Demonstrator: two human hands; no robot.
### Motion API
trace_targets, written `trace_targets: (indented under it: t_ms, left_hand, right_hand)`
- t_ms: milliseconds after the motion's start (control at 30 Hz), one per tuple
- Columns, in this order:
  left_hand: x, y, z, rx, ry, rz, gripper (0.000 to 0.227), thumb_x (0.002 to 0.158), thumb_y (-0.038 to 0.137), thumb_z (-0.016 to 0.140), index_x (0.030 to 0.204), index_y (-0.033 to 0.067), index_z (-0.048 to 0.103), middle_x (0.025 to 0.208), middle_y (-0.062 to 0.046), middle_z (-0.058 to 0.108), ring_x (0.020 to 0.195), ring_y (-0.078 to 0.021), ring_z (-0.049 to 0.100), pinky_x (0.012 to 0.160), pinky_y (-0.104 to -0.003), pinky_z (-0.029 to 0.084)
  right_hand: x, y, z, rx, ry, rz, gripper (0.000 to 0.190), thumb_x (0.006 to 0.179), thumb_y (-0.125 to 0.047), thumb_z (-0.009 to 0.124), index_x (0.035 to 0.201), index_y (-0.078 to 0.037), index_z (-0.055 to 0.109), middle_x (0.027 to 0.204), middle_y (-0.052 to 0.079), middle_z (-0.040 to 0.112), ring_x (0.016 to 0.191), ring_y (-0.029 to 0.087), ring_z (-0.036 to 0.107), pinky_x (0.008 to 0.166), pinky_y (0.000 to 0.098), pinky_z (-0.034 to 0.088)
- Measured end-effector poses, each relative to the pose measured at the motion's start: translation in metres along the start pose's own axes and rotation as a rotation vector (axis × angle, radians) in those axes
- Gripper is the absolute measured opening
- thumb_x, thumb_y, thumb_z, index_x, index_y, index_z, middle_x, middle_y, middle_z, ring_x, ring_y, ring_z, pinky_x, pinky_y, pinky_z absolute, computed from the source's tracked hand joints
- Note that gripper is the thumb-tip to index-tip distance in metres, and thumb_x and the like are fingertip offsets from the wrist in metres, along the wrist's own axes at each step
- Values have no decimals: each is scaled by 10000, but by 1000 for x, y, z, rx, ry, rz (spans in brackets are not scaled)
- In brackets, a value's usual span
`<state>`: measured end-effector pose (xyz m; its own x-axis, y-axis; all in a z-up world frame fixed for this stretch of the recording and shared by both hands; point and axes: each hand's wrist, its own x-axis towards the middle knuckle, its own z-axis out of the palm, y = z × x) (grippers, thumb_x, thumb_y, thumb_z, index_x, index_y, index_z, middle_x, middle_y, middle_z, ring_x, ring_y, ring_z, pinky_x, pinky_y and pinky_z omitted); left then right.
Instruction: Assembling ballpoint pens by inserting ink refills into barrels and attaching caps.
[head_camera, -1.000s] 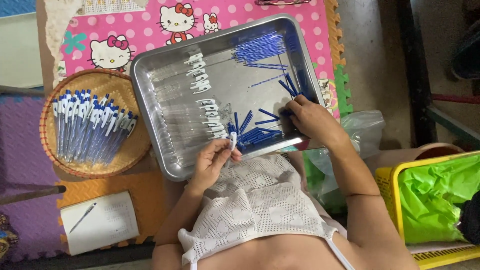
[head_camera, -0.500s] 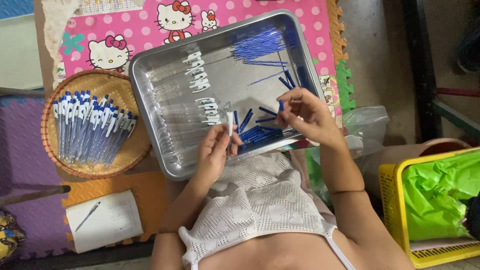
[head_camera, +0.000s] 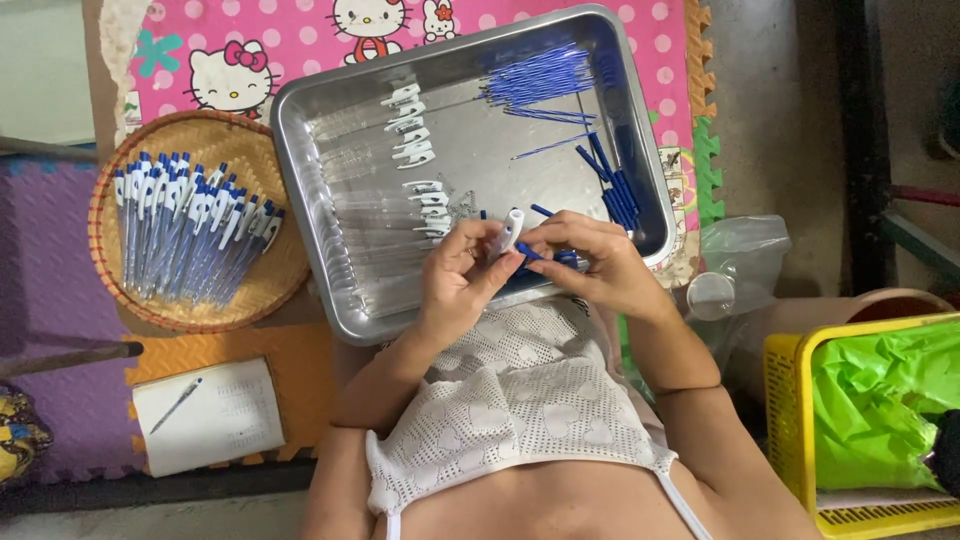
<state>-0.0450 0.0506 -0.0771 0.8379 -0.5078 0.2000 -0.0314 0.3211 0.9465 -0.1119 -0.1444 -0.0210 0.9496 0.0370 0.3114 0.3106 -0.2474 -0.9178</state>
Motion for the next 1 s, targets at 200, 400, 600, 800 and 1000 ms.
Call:
trace_targets:
  t_ms: [200, 400, 600, 800, 1000]
  left_hand:
    - [0, 0, -3, -32, 10, -7, 372, 917, 41, 843, 1227, -24, 648, 926, -139, 748, 776, -117, 708, 712, -250, 584]
    - [-3, -7, -3, -84, -31, -32, 241, 985, 38, 751, 1200, -33, 668, 935, -154, 763, 721, -120, 708, 667, -244, 580]
    - [-12, -2, -2, -185, -182, -71, 270, 1081, 114, 615, 1278, -66, 661, 974, -204, 772, 701, -136, 695, 627, -243, 554]
    - [-12, 18, 4, -106, -226, -63, 262, 1076, 96, 608, 1237, -94, 688, 952, -179, 799, 685, -112, 707, 607, -226, 551]
    - [-14, 12, 3, -117, -253, -67, 290, 1090, 105, 585, 1278, -102, 666, 971, -178, 796, 678, -113, 692, 608, -233, 546]
  right_hand:
    - [-2, -1, 6, -29, -16, 4, 245, 890, 8, 822, 1125, 35, 760, 913, 188, 740, 787, 282, 727, 741, 426, 601]
    - [-10, 21, 0, 379, 234, -63, 749, 863, 196, 728, 1518, 39, 401, 1069, 280, 693, 964, 335, 766, 862, 435, 672]
    - [-1, 16, -13, 386, 423, -245, 310, 1027, 11, 623, 1297, 60, 480, 1022, 367, 683, 933, 436, 775, 814, 456, 685]
    - [5, 7, -18, 437, 354, -309, 262, 1051, -11, 560, 1273, 77, 452, 1005, 396, 682, 925, 454, 781, 825, 478, 684]
    - [8, -5, -14, 359, 365, -295, 243, 1032, 0, 592, 1228, 103, 493, 967, 387, 697, 889, 428, 786, 800, 463, 678]
